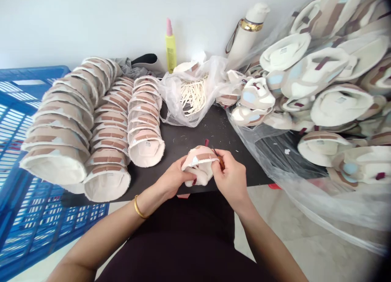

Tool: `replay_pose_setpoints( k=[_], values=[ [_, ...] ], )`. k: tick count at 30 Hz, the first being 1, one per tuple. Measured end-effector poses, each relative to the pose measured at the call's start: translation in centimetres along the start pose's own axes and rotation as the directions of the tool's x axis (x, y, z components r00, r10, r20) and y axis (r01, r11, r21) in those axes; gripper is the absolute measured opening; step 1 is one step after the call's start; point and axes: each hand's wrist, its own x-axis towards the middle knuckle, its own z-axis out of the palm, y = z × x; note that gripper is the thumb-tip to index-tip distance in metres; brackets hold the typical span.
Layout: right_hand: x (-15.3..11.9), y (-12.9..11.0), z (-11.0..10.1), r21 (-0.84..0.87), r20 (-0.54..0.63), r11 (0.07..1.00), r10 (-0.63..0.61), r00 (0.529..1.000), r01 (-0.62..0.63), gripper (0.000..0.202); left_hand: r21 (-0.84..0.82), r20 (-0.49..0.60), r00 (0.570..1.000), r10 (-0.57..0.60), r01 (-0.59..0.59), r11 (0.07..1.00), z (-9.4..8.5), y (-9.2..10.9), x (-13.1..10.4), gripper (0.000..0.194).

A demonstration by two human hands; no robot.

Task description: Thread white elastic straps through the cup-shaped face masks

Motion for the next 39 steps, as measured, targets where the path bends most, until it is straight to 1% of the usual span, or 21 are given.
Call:
replay_pose_setpoints(
  k=[3, 5, 6, 8, 10, 12, 14, 16, 18, 21, 25, 28, 30, 32, 34, 35, 37, 39],
  values=[
    [1.2, 1.0, 0.0, 0.059, 0.132, 0.997, 0.050, 0.990, -0.058, 0.025, -0.085, -0.110, 0.994, 0.011, -0.020, 0.996, 1.0, -1.1, 0.5, 0.041],
    [1.6, 1.8, 0.6, 0.111, 0.210, 0.991, 0.049, 0.976, -0.073, 0.023, -0.147, -0.137, 0.991, 0.005, -0.026, 0.989, 1.2, -1.3, 0.6, 0.037],
    [1.5, 2.2, 1.0, 0.132, 0.225, 0.988, 0.043, 0.973, -0.074, 0.024, -0.189, -0.131, 0.991, -0.004, -0.021, 0.982, 1.2, -1.3, 0.5, 0.036],
    [1.1, 2.6, 1.7, 0.153, 0.206, 0.985, 0.044, 0.977, -0.076, 0.026, -0.274, -0.099, 0.995, -0.024, -0.005, 0.962, 0.9, -1.2, 0.4, 0.033],
    [0.2, 2.5, 1.8, 0.170, 0.164, 0.983, 0.044, 0.985, -0.073, 0.033, -0.300, -0.084, 0.996, -0.040, 0.013, 0.954, 0.6, -1.1, 0.3, 0.033],
    [-0.8, 2.0, 1.3, 0.188, 0.118, 0.981, 0.013, 0.993, -0.035, 0.034, -0.247, -0.117, 0.992, -0.036, 0.006, 0.969, 0.5, -1.3, 0.2, 0.034],
    [-1.8, 1.3, 0.3, 0.179, 0.076, 0.982, -0.081, 0.994, 0.067, 0.022, -0.177, -0.176, 0.984, 0.000, -0.032, 0.984, 0.7, -1.5, 0.2, 0.037],
    [-2.7, 0.7, -0.5, 0.111, 0.072, 0.977, -0.188, 0.979, 0.180, 0.013, -0.132, -0.212, 0.976, 0.053, -0.082, 0.988, 1.0, -1.6, 0.3, 0.038],
    [-3.5, 0.4, -0.8, 0.022, 0.102, 0.971, -0.239, 0.966, 0.238, 0.016, -0.096, -0.233, 0.968, 0.090, -0.115, 0.989, 1.4, -1.7, 0.3, 0.038],
    [-4.3, 0.5, -0.3, -0.103, 0.114, 0.974, -0.192, 0.975, 0.204, 0.019, -0.059, -0.229, 0.968, 0.106, -0.123, 0.991, 1.7, -1.7, 0.2, 0.038],
    [-4.5, 1.1, 0.9, -0.257, 0.107, 0.951, -0.148, 0.983, 0.171, 0.024, -0.041, -0.216, 0.973, 0.076, -0.087, 0.995, 1.8, -1.7, -0.1, 0.035],
    [-4.3, 1.6, 1.5, -0.404, 0.097, 0.895, -0.163, 0.982, 0.189, 0.030, -0.049, -0.202, 0.979, 0.029, -0.040, 0.998, 1.5, -1.7, -0.1, 0.033],
    [-4.1, 2.0, 1.7, -0.498, 0.097, 0.839, -0.197, 0.976, 0.219, 0.033, -0.092, -0.171, 0.985, -0.004, -0.012, 0.996, 1.1, -1.7, 0.1, 0.033],
    [-3.9, 2.3, 1.7, -0.550, 0.122, 0.792, -0.238, 0.963, 0.265, 0.035, -0.139, -0.137, 0.990, -0.030, 0.011, 0.990, 0.8, -1.7, 0.3, 0.035],
    [-3.7, 2.5, 1.7, -0.541, 0.160, 0.783, -0.262, 0.952, 0.307, 0.036, -0.157, -0.135, 0.990, -0.043, 0.022, 0.987, 0.5, -1.8, 0.4, 0.036],
    [-3.5, 2.5, 1.6, -0.512, 0.176, 0.799, -0.262, 0.949, 0.316, 0.036, -0.153, -0.149, 0.988, -0.045, 0.022, 0.988, 0.4, -1.8, 0.5, 0.036],
    [-3.0, 2.4, 1.5, -0.408, 0.198, 0.863, -0.235, 0.952, 0.298, 0.036, -0.135, -0.191, 0.981, -0.031, 0.005, 0.991, 0.4, -2.1, 0.7, 0.034],
    [-2.4, 2.1, 1.3, -0.275, 0.214, 0.931, -0.182, 0.960, 0.238, 0.035, -0.103, -0.222, 0.975, 0.003, -0.027, 0.994, 0.4, -2.4, 0.8, 0.030]
  ],
)
